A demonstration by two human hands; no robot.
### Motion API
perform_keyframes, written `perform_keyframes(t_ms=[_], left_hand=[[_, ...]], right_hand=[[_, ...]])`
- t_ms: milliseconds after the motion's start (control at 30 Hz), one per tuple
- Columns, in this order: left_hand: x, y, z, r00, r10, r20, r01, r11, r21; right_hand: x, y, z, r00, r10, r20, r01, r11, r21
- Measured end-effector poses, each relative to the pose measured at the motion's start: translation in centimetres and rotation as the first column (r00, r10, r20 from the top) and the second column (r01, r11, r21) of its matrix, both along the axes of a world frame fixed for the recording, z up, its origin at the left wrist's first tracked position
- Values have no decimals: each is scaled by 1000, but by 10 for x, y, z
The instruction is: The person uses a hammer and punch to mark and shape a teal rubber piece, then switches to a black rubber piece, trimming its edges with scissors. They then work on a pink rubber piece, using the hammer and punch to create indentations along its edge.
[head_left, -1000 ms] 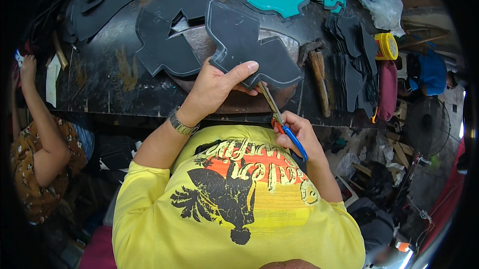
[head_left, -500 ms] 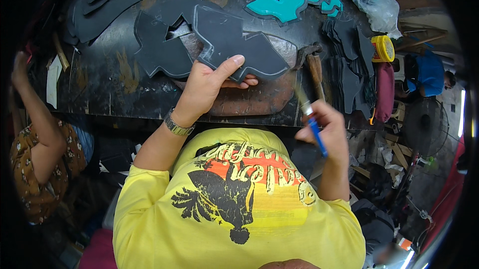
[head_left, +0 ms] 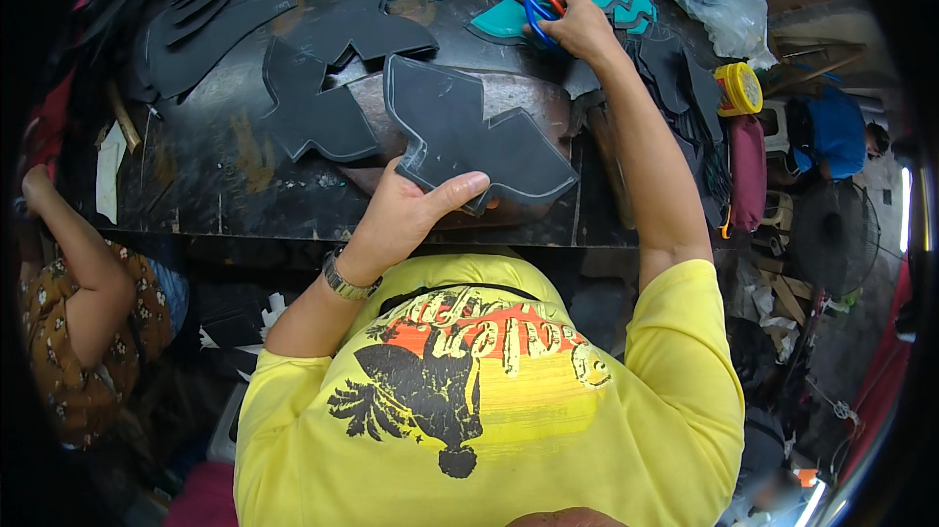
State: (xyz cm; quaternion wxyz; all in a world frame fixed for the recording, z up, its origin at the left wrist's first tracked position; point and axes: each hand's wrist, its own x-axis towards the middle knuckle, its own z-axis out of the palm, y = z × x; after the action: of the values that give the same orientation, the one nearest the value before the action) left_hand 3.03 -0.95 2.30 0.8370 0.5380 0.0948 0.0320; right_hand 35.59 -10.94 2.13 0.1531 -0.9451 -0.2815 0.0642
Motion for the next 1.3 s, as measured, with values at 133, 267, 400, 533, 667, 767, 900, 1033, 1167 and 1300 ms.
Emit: perform_keyframes(t_ms=[133, 267, 400, 533, 667, 767, 900, 1033, 1167, 1300], left_hand=[[-4, 0, 2, 1000, 5, -25, -6, 999, -42], [-3, -2, 9, 994, -81, -67, 54, 942, -332], [0, -7, 14, 989, -130, -71, 89, 903, -421], [2, -20, 11, 989, -128, -72, 99, 944, -314], [-3, -26, 6, 986, -160, -53, 152, 978, -142], [-6, -31, 2, 989, -145, 3, 145, 984, -105], [-7, -38, 0, 995, -94, 19, 95, 992, -78], [-7, -40, -2, 997, -73, 6, 73, 992, -99], [-6, -41, -4, 996, -79, 44, 83, 993, -87], [-6, -34, 10, 966, -255, -54, 245, 958, -148]], right_hand=[[-14, 5, 1, 1000, 14, 14, -15, 999, 36], [-71, -27, 26, 884, 344, 317, -424, 877, 228], [-138, -62, 39, 818, 554, 156, -533, 626, 569], [-163, -83, 38, 803, 568, 182, -511, 499, 699], [-178, -97, 22, 888, 427, 170, -376, 464, 802], [-184, -103, 10, 905, 408, 123, -299, 402, 865], [-191, -102, 2, 894, 446, 38, -192, 305, 933], [-197, -103, 2, 889, 456, -44, -95, 278, 956], [-197, -108, 4, 875, 478, 74, -266, 349, 899], [-196, -110, 14, 869, 485, 94, -326, 419, 848]])
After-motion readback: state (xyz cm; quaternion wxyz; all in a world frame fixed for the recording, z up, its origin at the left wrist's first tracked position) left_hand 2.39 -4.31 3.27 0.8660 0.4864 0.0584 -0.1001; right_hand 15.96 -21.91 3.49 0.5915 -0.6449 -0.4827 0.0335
